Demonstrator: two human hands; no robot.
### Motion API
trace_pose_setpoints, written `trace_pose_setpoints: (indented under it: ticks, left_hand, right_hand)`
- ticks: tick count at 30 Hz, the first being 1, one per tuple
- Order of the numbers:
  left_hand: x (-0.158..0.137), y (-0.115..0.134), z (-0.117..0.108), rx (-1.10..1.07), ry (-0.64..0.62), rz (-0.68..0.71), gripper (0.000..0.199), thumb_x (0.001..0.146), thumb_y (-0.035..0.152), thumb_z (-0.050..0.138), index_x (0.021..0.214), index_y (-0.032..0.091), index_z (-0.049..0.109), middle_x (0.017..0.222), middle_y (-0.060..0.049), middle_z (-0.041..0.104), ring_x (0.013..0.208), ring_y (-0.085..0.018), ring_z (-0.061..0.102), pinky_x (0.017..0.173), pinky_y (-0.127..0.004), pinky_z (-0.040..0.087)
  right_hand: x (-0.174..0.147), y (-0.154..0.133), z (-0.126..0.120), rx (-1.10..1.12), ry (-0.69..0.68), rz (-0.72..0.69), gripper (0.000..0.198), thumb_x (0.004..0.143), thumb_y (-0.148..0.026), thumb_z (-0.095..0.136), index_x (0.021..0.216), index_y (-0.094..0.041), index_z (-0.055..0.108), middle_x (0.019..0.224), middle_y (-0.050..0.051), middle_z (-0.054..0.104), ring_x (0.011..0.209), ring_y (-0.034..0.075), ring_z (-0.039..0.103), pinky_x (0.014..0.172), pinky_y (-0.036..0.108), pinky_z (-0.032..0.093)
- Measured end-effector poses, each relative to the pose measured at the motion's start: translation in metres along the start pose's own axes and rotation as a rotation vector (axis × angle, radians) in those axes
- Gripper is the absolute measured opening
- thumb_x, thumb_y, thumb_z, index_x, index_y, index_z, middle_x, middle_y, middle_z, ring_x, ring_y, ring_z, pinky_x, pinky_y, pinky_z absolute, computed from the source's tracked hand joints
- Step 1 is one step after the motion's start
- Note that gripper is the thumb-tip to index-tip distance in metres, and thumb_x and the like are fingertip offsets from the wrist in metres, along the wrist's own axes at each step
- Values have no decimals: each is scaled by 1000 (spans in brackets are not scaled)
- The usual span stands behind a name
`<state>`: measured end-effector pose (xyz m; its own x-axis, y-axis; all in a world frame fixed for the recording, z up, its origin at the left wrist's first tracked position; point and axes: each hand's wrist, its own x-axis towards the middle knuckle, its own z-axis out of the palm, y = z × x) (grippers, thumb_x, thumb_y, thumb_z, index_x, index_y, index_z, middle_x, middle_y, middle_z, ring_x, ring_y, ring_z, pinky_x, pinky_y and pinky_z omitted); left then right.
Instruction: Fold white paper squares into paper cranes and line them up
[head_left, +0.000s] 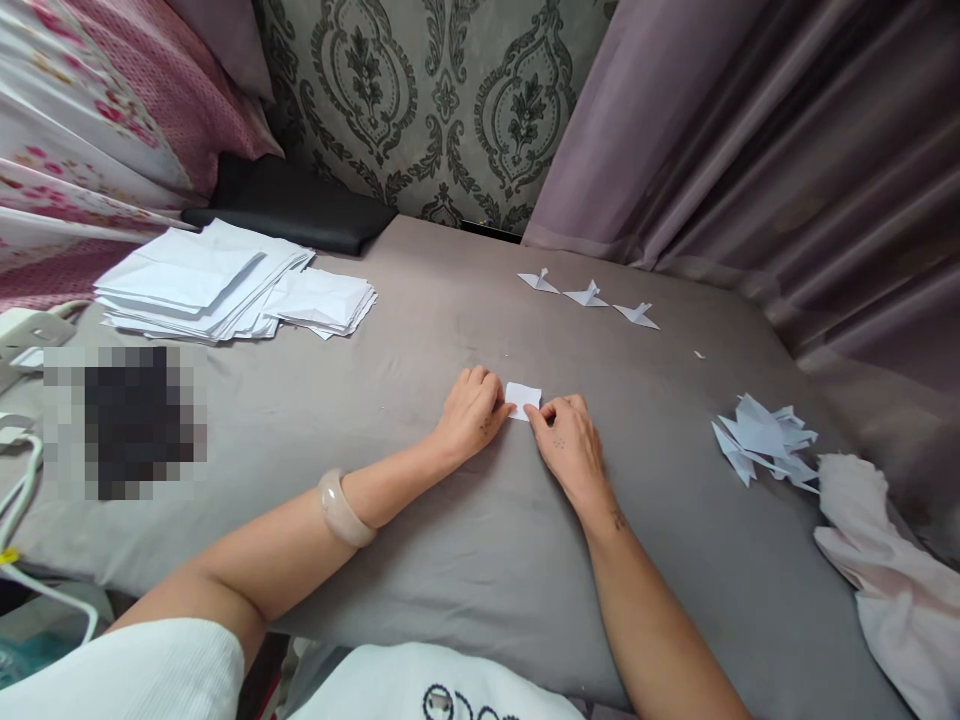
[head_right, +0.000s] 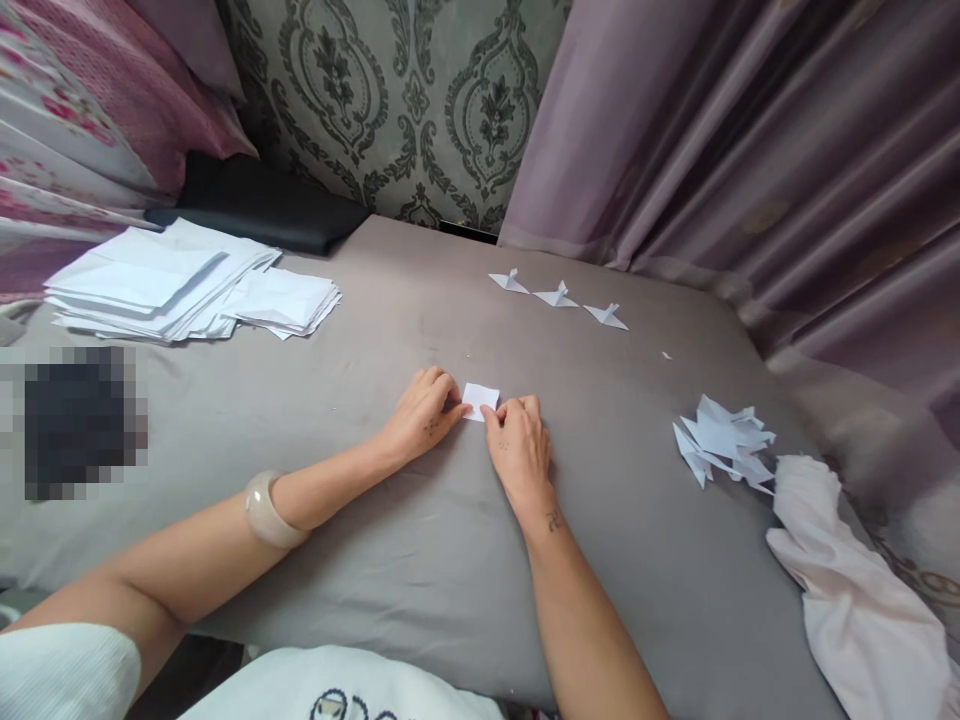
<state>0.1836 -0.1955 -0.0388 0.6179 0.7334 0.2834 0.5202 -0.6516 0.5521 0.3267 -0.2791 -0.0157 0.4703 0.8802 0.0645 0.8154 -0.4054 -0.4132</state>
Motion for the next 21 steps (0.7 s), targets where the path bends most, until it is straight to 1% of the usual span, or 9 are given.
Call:
trace_pose_setpoints:
  ticks: [3, 5, 8, 11, 14, 16, 19, 21]
  left_hand:
    - [0, 1, -3, 14, -22, 30, 11, 90, 27, 49, 93, 17, 52, 94, -8, 53, 83, -21, 44, 75, -35, 42]
    - [0, 3, -4, 12, -37, 92, 10, 92, 22, 45, 95, 17, 53, 101, -9, 55, 87, -22, 43, 79, -36, 42]
    - [0, 5, -6, 31, -91, 207, 21, 94, 16, 35, 94, 18, 56, 105, -9, 58, 93, -22, 44, 84, -36, 41]
    - [-2, 8, -9, 52, -166, 258, 26, 96, 17, 33, 94, 18, 59, 101, -9, 62, 95, -22, 48, 84, -35, 41]
    - [-4, 8, -12, 62, -180, 267, 22, 96, 26, 41, 98, 17, 61, 101, -9, 63, 98, -23, 50, 85, -35, 41]
    - [-4, 7, -13, 86, -181, 277, 22, 96, 29, 43, 99, 18, 61, 102, -8, 64, 99, -23, 51, 85, -35, 41]
    - [-1, 8, -14, 188, -201, 302, 26, 98, 29, 39, 97, 18, 62, 100, -9, 65, 98, -23, 51, 82, -35, 40]
    - [1, 9, -15, 283, -226, 342, 28, 98, 25, 36, 96, 16, 62, 100, -10, 64, 99, -24, 51, 79, -36, 39]
  right_hand:
    - [1, 4, 0, 44, 2, -13, 26, 85, -43, 54, 72, -21, 57, 87, 3, 54, 67, 15, 53, 61, 29, 36]
    - [1, 7, 0, 62, -1, -10, 25, 85, -43, 55, 72, -22, 57, 87, 3, 54, 68, 15, 53, 61, 29, 36]
    - [1, 11, -2, 51, -5, 3, 22, 85, -42, 55, 77, -22, 58, 90, 3, 56, 71, 16, 54, 61, 28, 36]
    - [1, 12, -5, 44, -9, -18, 18, 85, -40, 55, 87, -22, 60, 97, 4, 58, 73, 16, 56, 62, 29, 38]
    - [2, 13, -7, 91, -29, -104, 20, 86, -34, 52, 102, -24, 61, 110, 5, 59, 76, 16, 59, 65, 29, 42]
    - [3, 13, -6, 121, -39, -196, 26, 88, -28, 48, 111, -25, 60, 120, 6, 58, 88, 18, 60, 71, 30, 45]
    - [3, 12, -5, 78, -33, -313, 35, 90, -21, 41, 120, -25, 59, 129, 6, 56, 105, 21, 55, 81, 33, 47]
    - [1, 11, -5, 19, -36, -350, 40, 89, -16, 38, 122, -25, 58, 130, 4, 57, 108, 22, 53, 82, 34, 47]
